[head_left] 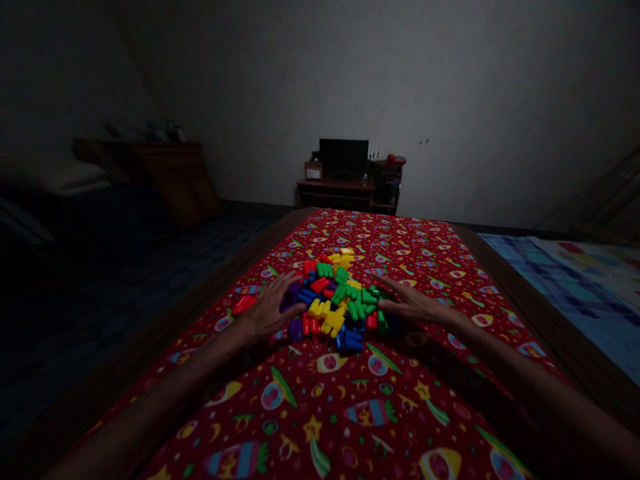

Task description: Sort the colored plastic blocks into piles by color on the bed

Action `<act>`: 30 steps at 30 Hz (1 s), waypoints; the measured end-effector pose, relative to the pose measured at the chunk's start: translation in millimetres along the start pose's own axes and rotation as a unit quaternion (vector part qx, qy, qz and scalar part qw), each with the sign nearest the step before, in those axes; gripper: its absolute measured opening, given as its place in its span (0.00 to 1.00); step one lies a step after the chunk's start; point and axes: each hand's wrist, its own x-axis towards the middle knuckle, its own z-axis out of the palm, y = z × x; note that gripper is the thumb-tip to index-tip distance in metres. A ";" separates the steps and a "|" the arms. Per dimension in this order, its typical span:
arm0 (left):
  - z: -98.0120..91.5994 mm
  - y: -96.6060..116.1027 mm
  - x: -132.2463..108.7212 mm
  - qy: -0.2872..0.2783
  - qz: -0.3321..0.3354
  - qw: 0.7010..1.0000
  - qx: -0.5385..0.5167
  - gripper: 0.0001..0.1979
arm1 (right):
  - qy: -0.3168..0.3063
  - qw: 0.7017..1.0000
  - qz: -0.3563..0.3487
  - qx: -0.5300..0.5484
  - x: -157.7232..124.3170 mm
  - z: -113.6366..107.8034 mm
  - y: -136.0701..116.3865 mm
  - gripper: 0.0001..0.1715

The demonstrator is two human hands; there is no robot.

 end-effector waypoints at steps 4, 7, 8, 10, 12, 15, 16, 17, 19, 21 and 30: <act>30.2 11.4 -23.0 -0.053 0.025 0.997 0.060 0.56 | 0.002 0.996 -0.014 -0.085 -28.6 31.4 12.0 0.57; 52.8 25.3 -16.7 -0.016 0.025 0.998 0.049 0.56 | 0.065 0.993 -0.049 -0.081 -6.7 63.7 -0.1 0.53; 55.9 28.8 -13.4 0.000 0.027 0.999 0.038 0.53 | 0.085 0.992 -0.066 -0.071 5.4 71.9 -5.4 0.52; 53.7 32.6 -8.9 0.026 0.033 0.999 0.013 0.45 | 0.114 0.988 -0.092 -0.050 31.0 83.0 -15.9 0.48; 42.4 31.2 -8.9 0.044 0.033 0.998 -0.006 0.39 | 0.122 0.986 -0.112 -0.032 55.1 88.2 -26.0 0.44; 19.0 18.5 -14.3 0.060 0.015 0.998 -0.010 0.34 | 0.110 0.985 -0.134 0.003 87.2 88.8 -40.6 0.40; 12.0 11.2 -16.7 0.067 0.008 0.998 -0.001 0.33 | 0.103 0.985 -0.133 0.023 97.3 87.1 -44.3 0.39; 6.1 2.5 -19.1 0.072 0.002 0.997 0.010 0.31 | 0.096 0.986 -0.129 0.047 107.0 84.0 -46.7 0.38; -1.3 -17.1 -24.6 0.092 -0.018 0.995 0.036 0.29 | 0.096 0.984 -0.118 0.093 124.8 72.8 -45.2 0.35; -3.0 -35.4 -30.9 0.107 -0.060 0.991 0.060 0.28 | 0.131 0.979 -0.104 0.117 138.9 55.3 -34.0 0.33; 22.6 -33.3 2.5 0.057 -0.141 0.987 -0.052 0.33 | 0.172 0.982 0.067 0.029 168.1 31.0 27.0 0.37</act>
